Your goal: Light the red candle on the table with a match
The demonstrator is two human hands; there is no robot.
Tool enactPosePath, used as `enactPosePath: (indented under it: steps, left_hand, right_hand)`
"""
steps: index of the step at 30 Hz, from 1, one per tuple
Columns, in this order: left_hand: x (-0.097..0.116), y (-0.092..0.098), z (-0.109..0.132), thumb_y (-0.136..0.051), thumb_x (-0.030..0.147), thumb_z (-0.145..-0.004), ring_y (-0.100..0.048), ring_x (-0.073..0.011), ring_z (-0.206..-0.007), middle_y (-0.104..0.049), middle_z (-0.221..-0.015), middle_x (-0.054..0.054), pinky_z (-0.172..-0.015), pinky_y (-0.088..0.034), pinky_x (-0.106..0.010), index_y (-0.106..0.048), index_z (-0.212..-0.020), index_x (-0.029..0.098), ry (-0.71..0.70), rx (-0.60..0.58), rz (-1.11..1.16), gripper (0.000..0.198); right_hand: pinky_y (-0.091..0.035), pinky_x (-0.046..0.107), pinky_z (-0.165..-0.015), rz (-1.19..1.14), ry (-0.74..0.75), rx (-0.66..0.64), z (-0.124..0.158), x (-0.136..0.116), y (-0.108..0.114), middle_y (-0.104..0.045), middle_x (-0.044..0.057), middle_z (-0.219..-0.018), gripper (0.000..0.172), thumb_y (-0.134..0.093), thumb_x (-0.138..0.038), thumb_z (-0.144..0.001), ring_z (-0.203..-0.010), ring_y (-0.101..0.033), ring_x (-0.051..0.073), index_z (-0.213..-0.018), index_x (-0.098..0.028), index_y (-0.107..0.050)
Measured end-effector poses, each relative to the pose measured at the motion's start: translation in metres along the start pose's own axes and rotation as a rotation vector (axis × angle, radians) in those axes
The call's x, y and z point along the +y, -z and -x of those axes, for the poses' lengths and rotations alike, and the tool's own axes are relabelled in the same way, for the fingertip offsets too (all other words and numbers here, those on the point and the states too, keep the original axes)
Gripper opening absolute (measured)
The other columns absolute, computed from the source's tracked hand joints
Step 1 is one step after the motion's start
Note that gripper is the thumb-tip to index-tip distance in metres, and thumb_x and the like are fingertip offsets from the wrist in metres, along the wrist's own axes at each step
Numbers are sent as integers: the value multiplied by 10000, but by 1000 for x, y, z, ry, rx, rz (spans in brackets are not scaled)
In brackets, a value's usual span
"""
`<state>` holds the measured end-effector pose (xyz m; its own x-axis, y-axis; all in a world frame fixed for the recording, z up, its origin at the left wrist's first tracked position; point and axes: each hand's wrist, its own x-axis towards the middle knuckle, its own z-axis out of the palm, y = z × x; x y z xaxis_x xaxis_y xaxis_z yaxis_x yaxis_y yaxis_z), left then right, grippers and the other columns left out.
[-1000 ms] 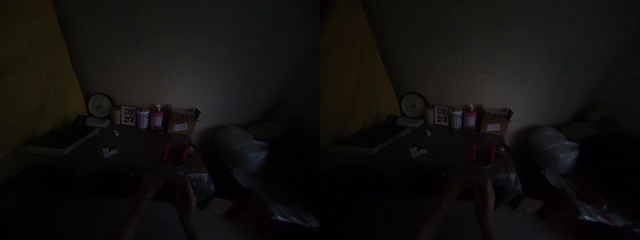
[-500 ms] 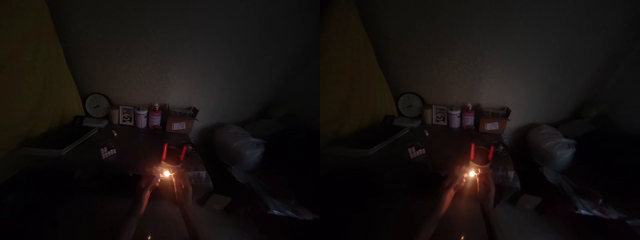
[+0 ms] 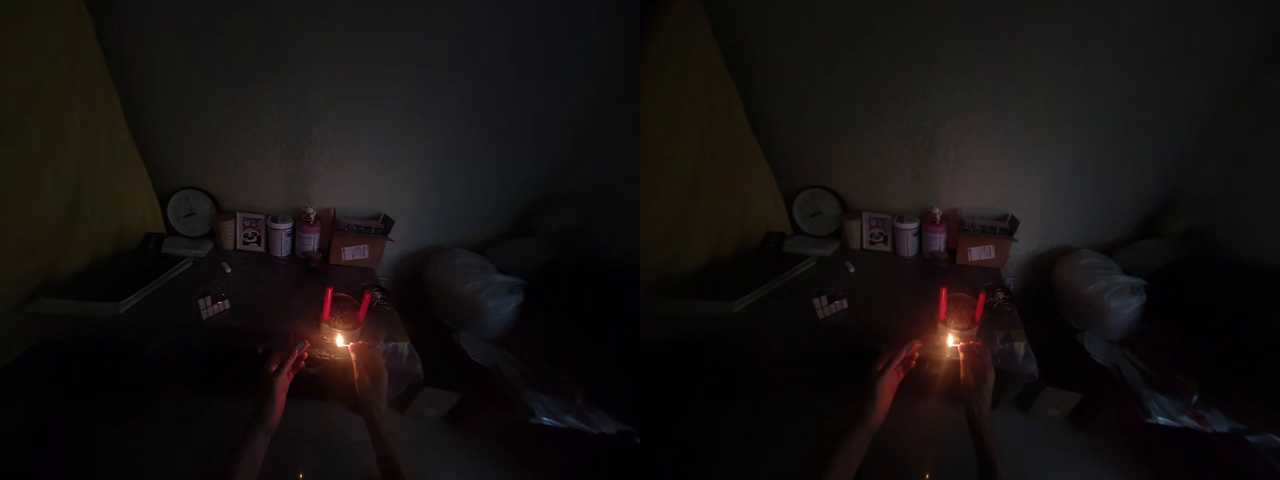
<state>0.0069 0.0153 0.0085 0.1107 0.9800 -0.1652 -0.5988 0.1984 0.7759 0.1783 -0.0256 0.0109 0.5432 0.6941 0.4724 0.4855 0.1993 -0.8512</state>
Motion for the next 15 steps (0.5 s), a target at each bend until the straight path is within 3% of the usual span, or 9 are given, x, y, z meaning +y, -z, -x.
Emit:
enactPosePath:
  steps: [15]
  left_hand:
    - [8,-3,2,-788,413,-506,-678,-231,-789,-749,-867,-119,-713,-491,-326,-719,-803,144,5,17,33,407]
  right_hand:
    - [-463,278,-639,188,93,-84,-3,-6,3,-659,43,-811,248,-483,-375,-864,-758,-602,191,-819,-204,-656]
